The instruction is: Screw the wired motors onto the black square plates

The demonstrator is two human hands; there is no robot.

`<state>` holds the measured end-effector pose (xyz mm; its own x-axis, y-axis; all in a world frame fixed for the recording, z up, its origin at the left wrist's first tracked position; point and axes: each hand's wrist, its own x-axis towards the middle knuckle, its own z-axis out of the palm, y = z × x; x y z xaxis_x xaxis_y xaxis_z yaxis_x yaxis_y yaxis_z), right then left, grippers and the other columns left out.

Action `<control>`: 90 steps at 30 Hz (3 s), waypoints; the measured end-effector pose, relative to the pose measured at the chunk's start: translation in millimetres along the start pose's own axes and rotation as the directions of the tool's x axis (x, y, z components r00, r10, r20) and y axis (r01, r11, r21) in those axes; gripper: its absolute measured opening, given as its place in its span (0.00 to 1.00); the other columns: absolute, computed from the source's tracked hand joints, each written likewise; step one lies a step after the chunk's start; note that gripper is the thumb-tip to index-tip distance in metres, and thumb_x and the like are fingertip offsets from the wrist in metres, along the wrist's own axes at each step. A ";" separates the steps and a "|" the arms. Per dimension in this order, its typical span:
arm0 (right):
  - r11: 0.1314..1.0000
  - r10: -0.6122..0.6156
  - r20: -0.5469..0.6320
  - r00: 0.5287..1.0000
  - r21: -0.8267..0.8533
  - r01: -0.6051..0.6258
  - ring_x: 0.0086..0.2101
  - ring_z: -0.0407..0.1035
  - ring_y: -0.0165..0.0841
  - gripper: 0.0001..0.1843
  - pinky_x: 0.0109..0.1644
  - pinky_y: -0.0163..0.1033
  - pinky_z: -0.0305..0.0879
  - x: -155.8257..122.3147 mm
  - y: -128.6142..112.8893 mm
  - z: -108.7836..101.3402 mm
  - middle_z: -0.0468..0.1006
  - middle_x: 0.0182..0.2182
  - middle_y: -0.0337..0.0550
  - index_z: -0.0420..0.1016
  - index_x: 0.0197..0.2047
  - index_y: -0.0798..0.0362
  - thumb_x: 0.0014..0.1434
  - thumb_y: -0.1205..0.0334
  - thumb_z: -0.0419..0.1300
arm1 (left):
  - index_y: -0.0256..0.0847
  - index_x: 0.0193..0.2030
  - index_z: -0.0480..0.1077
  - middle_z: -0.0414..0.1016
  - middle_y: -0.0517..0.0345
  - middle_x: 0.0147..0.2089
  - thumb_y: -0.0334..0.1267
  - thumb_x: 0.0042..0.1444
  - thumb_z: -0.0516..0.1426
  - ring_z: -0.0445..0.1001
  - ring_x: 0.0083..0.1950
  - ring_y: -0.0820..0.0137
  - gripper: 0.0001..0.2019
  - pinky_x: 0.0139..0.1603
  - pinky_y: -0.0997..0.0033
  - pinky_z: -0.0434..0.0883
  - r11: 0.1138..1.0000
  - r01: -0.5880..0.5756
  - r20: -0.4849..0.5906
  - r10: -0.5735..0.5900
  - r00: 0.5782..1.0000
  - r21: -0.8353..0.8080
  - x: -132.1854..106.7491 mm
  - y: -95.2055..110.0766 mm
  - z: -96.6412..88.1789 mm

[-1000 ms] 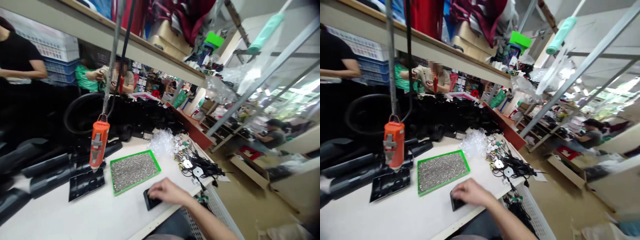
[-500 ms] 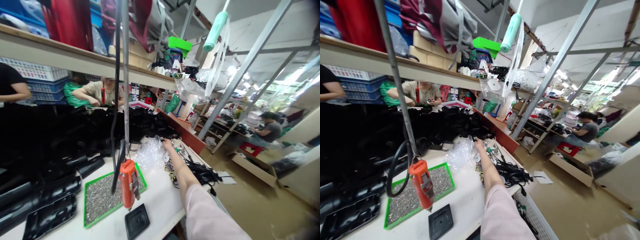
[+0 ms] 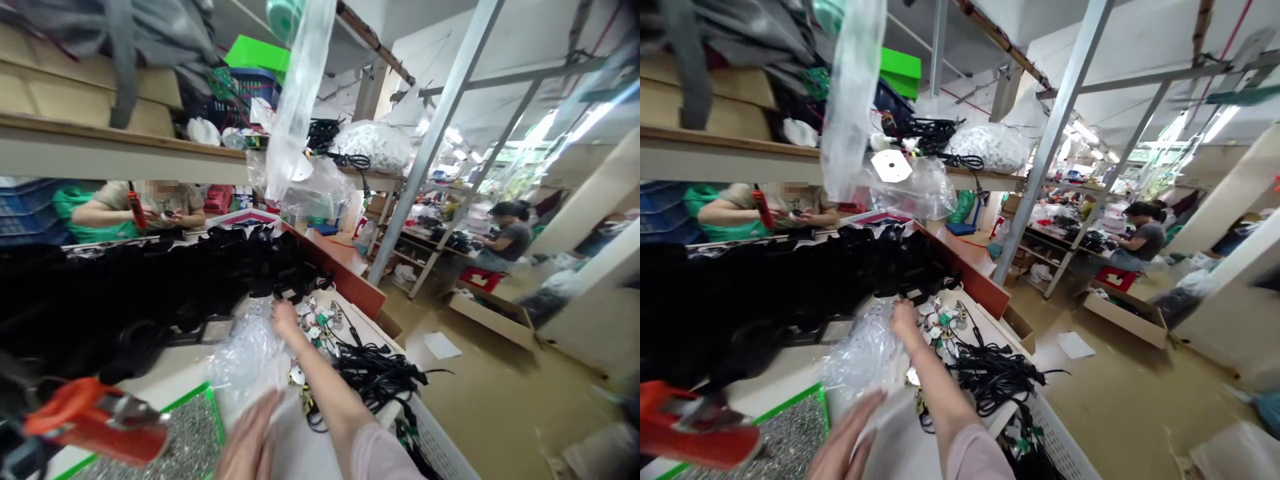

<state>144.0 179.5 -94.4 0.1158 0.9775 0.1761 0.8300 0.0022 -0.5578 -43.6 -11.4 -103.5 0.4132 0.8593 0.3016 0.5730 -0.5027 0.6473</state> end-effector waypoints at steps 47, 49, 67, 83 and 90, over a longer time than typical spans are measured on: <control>0.681 0.146 -0.031 0.989 0.728 -0.078 0.20 0.68 0.26 0.25 0.17 0.29 0.59 -33.8 20.0 -78.3 0.78 0.33 0.44 0.67 0.50 0.55 0.65 0.44 0.43 | 0.40 0.62 0.67 0.60 0.46 0.69 0.27 0.56 0.47 0.52 0.71 0.50 0.26 0.66 0.37 0.52 0.890 0.212 -0.064 -0.204 0.977 0.403 147.6 -11.8 24.8; 0.643 0.132 0.017 0.991 0.759 -0.099 0.18 0.66 0.25 0.25 0.16 0.28 0.57 -69.9 14.6 -76.7 0.78 0.31 0.43 0.69 0.47 0.54 0.62 0.41 0.50 | 0.40 0.63 0.66 0.63 0.47 0.67 0.28 0.57 0.46 0.58 0.69 0.54 0.27 0.66 0.44 0.55 0.941 0.199 -0.107 -0.176 0.979 0.273 129.4 4.6 19.6; 0.593 -0.098 0.237 0.967 0.794 -0.135 0.27 0.75 0.31 0.13 0.27 0.34 0.73 -267.6 -64.1 -6.5 0.83 0.32 0.45 0.79 0.39 0.53 0.62 0.53 0.58 | 0.37 0.45 0.76 0.76 0.56 0.28 0.55 0.40 0.66 0.72 0.27 0.70 0.29 0.27 0.75 0.67 0.283 0.665 0.292 -0.733 0.615 -0.691 -112.1 21.9 -61.9; 0.588 -0.768 -0.229 0.598 0.120 0.800 0.36 0.66 0.33 0.11 0.40 0.36 0.70 -305.7 -91.7 7.4 0.79 0.34 0.42 0.78 0.39 0.48 0.58 0.73 0.59 | 0.36 0.49 0.77 0.74 0.58 0.25 0.64 0.39 0.64 0.67 0.26 0.72 0.37 0.31 0.73 0.66 0.108 0.658 0.387 -0.733 0.560 -0.746 -173.2 -1.0 -53.5; 0.607 -0.717 -0.220 0.661 0.269 0.748 0.36 0.68 0.33 0.15 0.39 0.39 0.72 -314.9 -79.2 10.1 0.80 0.36 0.43 0.77 0.43 0.47 0.59 0.76 0.56 | 0.36 0.50 0.76 0.73 0.59 0.24 0.64 0.43 0.62 0.69 0.27 0.72 0.35 0.30 0.74 0.66 0.088 0.657 0.417 -0.708 0.570 -0.748 -162.9 13.2 -68.1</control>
<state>36.3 -126.4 -113.9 -0.3988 0.5985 0.6948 0.4440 0.7889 -0.4248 -151.5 -151.6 -96.4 0.1248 0.8061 -0.5784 -0.2077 0.5913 0.7793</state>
